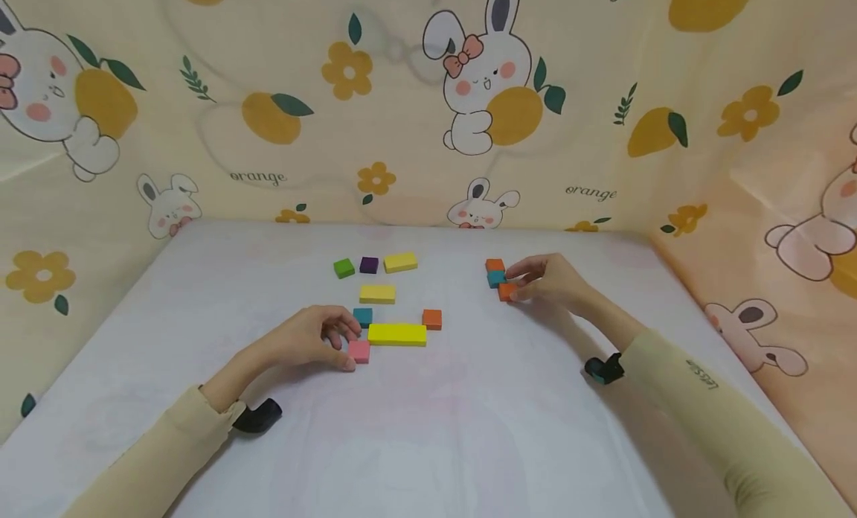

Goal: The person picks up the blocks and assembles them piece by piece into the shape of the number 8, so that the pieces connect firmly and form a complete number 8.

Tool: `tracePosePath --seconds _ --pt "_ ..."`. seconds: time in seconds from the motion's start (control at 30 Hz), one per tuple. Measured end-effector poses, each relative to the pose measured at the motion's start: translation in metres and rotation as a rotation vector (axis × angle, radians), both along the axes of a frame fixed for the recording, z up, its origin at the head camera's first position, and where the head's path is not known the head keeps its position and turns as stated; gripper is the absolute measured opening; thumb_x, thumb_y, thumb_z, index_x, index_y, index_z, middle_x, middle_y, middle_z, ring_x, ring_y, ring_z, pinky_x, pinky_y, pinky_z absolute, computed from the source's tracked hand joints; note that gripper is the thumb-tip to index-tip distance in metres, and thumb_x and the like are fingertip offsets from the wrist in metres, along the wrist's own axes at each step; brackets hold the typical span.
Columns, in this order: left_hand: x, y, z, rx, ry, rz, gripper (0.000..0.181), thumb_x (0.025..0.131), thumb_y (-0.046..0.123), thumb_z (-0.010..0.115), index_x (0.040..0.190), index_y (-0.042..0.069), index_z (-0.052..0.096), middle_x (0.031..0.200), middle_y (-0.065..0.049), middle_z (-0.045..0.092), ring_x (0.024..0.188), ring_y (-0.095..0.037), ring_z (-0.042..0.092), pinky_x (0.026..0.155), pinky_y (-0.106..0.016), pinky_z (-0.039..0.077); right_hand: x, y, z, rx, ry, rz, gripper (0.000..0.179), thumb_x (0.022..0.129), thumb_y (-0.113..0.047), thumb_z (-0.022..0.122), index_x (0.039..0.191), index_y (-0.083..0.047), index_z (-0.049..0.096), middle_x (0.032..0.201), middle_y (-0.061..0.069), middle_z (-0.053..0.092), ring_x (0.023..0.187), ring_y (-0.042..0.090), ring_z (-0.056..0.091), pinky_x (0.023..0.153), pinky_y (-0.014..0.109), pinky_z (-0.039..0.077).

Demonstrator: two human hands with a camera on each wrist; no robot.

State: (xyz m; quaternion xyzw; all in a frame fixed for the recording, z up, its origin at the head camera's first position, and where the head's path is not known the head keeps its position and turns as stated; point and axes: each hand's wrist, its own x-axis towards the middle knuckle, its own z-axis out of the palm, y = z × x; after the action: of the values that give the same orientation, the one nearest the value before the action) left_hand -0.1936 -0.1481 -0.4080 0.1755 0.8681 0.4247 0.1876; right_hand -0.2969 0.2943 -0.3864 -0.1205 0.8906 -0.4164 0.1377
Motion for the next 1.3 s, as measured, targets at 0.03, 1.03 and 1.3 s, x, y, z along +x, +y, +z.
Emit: tracePosePath --seconds 0.03,1.03,1.3 --pt "0.0001 0.0003 -0.0001 0.0 0.0 0.0 0.048 0.072 0.028 0.09 0.11 0.015 0.064 0.1 0.004 0.065 0.087 -0.021 0.058 0.078 -0.034 0.05 -0.0021 0.0015 -0.0029 0.002 0.0 -0.003 0.039 0.082 -0.015 0.082 0.119 -0.008 0.07 0.113 0.011 0.068 0.102 0.028 0.058 0.084 0.03 0.048" --pt "-0.0013 0.0004 -0.0007 -0.005 0.013 0.0 0.048 0.071 0.03 0.091 0.109 0.016 0.064 0.099 0.005 0.065 0.087 -0.021 0.058 0.078 -0.034 0.05 -0.0048 0.0031 -0.009 0.028 -0.061 -0.032 0.048 0.074 -0.006 0.086 0.118 -0.004 0.067 0.107 0.012 0.066 0.099 0.029 0.057 0.084 0.027 0.049" --pt "0.0001 0.0025 -0.0032 0.003 0.0 0.005 0.048 0.071 0.03 0.091 0.109 0.016 0.064 0.099 0.004 0.065 0.086 -0.021 0.058 0.077 -0.034 0.05 -0.0023 0.0053 -0.0105 0.03 -0.055 -0.044 0.046 0.074 -0.006 0.085 0.117 -0.003 0.067 0.104 0.011 0.067 0.097 0.028 0.058 0.084 0.028 0.049"
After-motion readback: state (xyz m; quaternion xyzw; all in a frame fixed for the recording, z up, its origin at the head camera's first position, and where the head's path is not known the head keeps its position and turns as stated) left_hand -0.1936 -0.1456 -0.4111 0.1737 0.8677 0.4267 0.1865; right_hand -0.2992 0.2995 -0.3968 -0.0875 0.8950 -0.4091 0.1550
